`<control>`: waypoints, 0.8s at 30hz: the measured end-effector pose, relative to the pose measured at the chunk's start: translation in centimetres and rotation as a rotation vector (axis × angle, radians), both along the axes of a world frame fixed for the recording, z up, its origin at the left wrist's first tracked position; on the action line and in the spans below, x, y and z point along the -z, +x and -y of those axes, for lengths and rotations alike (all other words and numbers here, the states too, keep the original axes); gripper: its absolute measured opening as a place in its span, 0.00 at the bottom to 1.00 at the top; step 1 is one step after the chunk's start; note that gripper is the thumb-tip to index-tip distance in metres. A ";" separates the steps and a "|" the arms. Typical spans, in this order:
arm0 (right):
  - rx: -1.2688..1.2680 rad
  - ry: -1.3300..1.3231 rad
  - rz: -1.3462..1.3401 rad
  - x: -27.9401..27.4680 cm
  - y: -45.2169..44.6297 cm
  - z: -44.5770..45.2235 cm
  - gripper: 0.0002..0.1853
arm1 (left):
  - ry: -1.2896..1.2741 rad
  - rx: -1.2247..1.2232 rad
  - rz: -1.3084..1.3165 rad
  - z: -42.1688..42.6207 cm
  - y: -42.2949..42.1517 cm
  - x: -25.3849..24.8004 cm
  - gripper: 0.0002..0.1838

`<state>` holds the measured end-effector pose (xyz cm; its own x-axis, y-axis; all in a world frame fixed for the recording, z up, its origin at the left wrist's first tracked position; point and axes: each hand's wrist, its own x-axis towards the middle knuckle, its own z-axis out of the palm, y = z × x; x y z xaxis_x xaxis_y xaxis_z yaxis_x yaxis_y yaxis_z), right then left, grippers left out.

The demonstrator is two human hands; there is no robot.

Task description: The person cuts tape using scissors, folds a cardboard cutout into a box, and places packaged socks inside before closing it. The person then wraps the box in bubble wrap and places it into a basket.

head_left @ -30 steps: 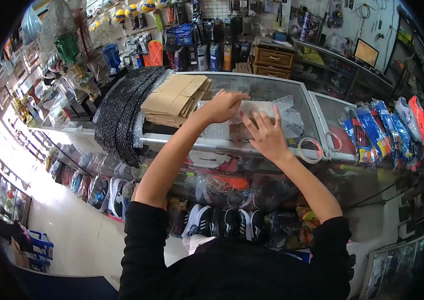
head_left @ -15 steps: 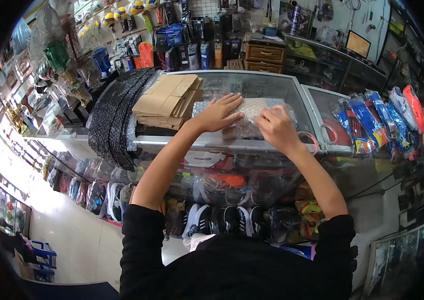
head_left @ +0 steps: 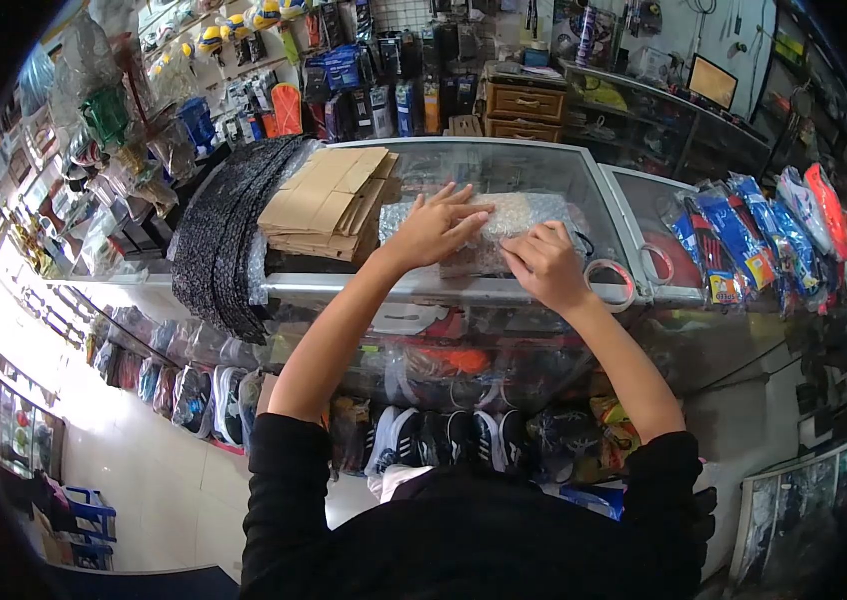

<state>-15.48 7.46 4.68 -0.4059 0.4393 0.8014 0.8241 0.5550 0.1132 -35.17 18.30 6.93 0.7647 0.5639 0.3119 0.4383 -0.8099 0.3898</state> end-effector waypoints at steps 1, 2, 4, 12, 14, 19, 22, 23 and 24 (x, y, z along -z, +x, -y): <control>-0.003 0.013 -0.027 0.2 -0.1 -0.1 0.07 | 0.036 -0.036 0.011 0.3 0.2 0.0 0.25; -0.008 0.025 -0.053 0.4 -0.1 -0.2 0.07 | 0.071 -0.073 0.023 0.7 0.3 0.1 0.25; -0.006 0.021 -0.068 0.5 -0.2 0.0 0.07 | 0.100 -0.069 0.067 0.8 0.4 0.7 0.26; 0.012 -0.174 -0.110 -1.3 -1.2 0.4 0.05 | 0.182 -0.039 0.173 0.6 0.2 1.5 0.29; -0.015 -0.237 -0.236 -2.1 -1.9 0.3 0.04 | 0.154 -0.018 0.155 0.6 0.1 1.5 0.30; -0.217 -0.218 -0.201 -3.9 -5.6 -0.8 0.06 | 0.203 0.008 0.129 -0.4 -0.1 2.5 0.26; -0.257 -0.262 -0.097 -4.0 -7.3 -1.4 0.10 | 0.189 0.107 0.306 -1.3 -0.6 4.2 0.26; -0.248 -0.267 -0.069 -3.8 -7.6 -1.9 0.09 | 0.233 0.111 0.225 -2.9 -0.1 5.7 0.28; -0.240 -0.270 -0.040 -3.8 -7.8 -2.2 0.08 | 0.235 0.108 0.225 -3.0 0.1 5.9 0.28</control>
